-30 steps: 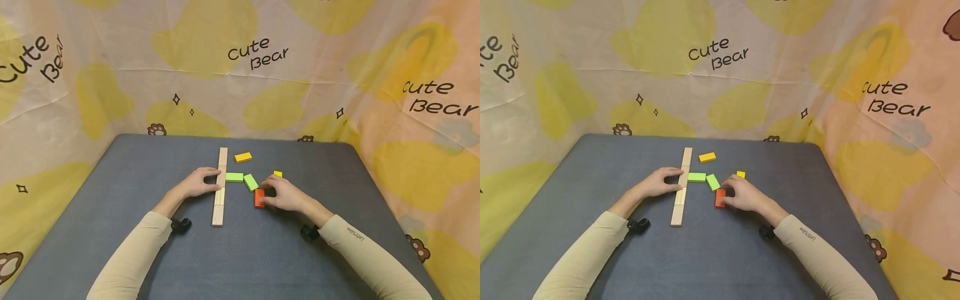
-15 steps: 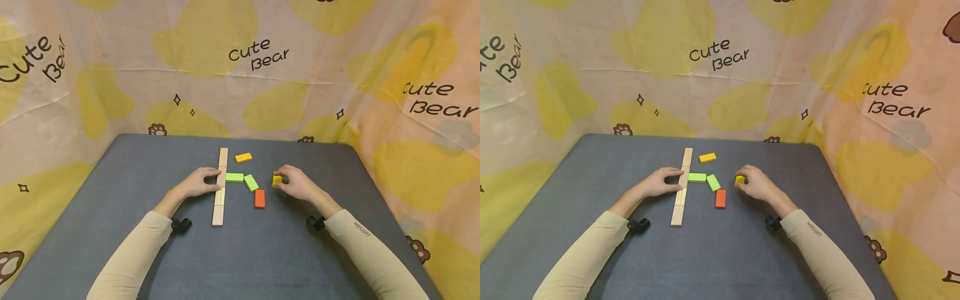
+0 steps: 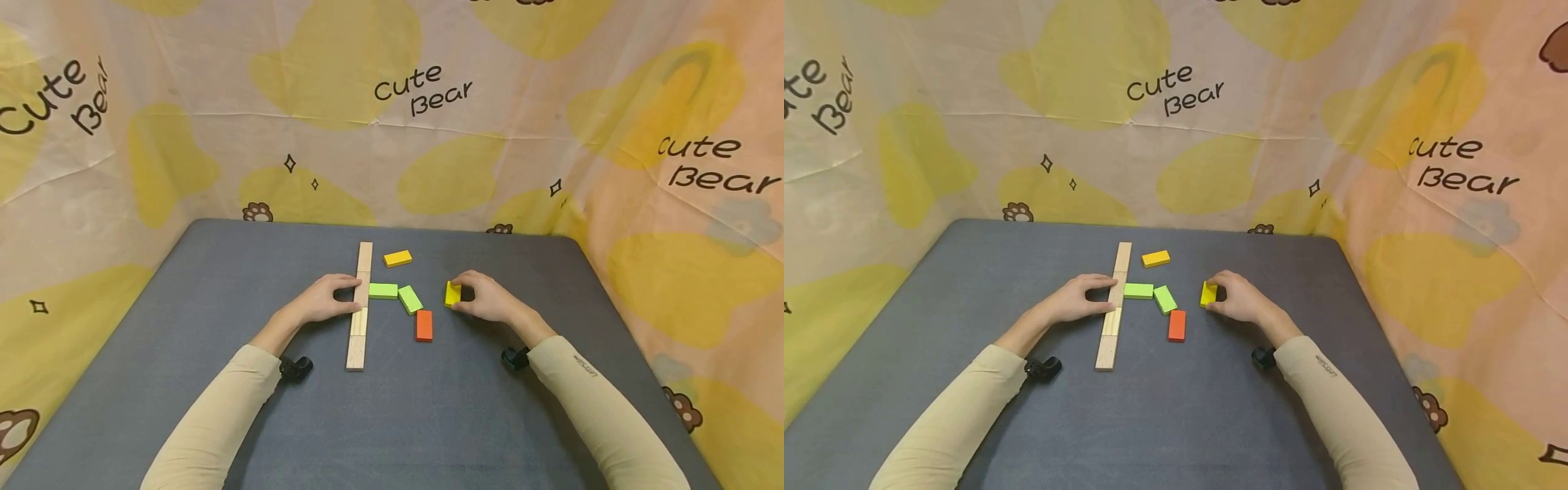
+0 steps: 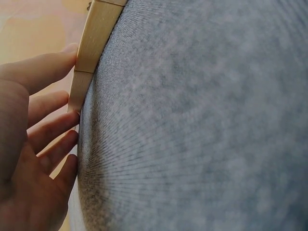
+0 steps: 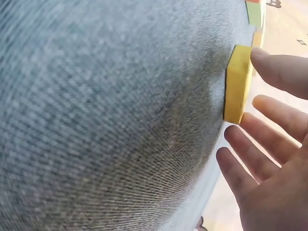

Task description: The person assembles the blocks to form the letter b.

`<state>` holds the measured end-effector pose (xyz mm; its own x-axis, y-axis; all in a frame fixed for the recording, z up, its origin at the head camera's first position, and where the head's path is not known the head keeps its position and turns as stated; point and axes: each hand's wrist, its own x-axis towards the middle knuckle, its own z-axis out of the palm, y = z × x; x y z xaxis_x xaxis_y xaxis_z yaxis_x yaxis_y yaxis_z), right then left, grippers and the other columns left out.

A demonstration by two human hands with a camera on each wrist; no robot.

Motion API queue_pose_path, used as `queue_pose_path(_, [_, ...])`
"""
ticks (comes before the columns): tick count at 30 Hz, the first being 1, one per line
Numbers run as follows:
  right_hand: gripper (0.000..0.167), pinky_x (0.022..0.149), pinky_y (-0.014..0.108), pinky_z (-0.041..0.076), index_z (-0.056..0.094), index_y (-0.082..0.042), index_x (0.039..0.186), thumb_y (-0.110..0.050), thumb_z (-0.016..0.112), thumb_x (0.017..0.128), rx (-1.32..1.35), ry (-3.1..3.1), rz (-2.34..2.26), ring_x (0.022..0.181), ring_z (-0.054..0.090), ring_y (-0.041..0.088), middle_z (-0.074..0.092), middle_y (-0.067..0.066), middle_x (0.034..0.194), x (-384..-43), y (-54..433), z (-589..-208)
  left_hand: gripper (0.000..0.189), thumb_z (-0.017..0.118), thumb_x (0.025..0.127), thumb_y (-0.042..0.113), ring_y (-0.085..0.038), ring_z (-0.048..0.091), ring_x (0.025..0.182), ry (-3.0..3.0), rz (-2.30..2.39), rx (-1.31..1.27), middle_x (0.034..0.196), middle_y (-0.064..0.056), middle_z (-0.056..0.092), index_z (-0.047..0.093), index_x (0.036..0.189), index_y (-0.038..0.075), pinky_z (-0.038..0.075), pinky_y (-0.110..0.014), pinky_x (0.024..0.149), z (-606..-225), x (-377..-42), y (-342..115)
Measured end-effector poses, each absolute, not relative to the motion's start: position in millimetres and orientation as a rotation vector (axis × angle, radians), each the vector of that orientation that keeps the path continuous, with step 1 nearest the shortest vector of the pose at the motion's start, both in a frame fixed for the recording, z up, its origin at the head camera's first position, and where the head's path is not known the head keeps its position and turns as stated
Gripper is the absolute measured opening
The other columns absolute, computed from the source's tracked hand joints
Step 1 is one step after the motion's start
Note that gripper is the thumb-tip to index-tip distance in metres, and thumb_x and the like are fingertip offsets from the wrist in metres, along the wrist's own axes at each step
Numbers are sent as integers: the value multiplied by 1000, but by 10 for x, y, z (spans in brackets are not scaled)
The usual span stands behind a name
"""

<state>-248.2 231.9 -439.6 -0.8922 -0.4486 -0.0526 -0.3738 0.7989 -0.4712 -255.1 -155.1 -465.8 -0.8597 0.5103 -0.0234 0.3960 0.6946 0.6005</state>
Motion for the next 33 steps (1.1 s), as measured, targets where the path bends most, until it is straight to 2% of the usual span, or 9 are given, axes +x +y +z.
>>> queue_pose_path(7, [51,99,46,49,65,-3,134,-22,79,89,-653,2810,-698,112,57,28,59,12,128,-2471,2351,-4408,66,72,94,41,-40,39,143,2708,908,729,152,-18,48,54,149,8,31,-59,115,-4652,-2547,-1541])
queue_pose_path(12, [57,96,45,49,64,-3,136,-27,82,87,-639,2784,-699,107,56,26,56,12,126,-2455,2350,-4409,66,73,94,40,-39,39,143,2707,910,733,152,-18,48,54,148,8,31,-58,115,-4631,-2541,-1540])
queue_pose_path(17, [63,95,43,49,62,-3,138,-30,84,85,-598,2772,-696,104,54,26,53,12,123,-2446,2339,-4423,66,73,94,40,-40,38,143,2704,908,738,153,-18,47,54,148,8,31,-58,115,-4641,-2544,-1535])
queue_pose_path(33, [62,86,38,49,66,-1,132,-33,83,82,-680,2793,-688,97,53,22,57,8,114,-2180,2277,-4414,67,74,93,39,-40,39,142,2706,925,736,152,-19,48,54,148,7,31,-57,115,-4646,-2558,-1562])
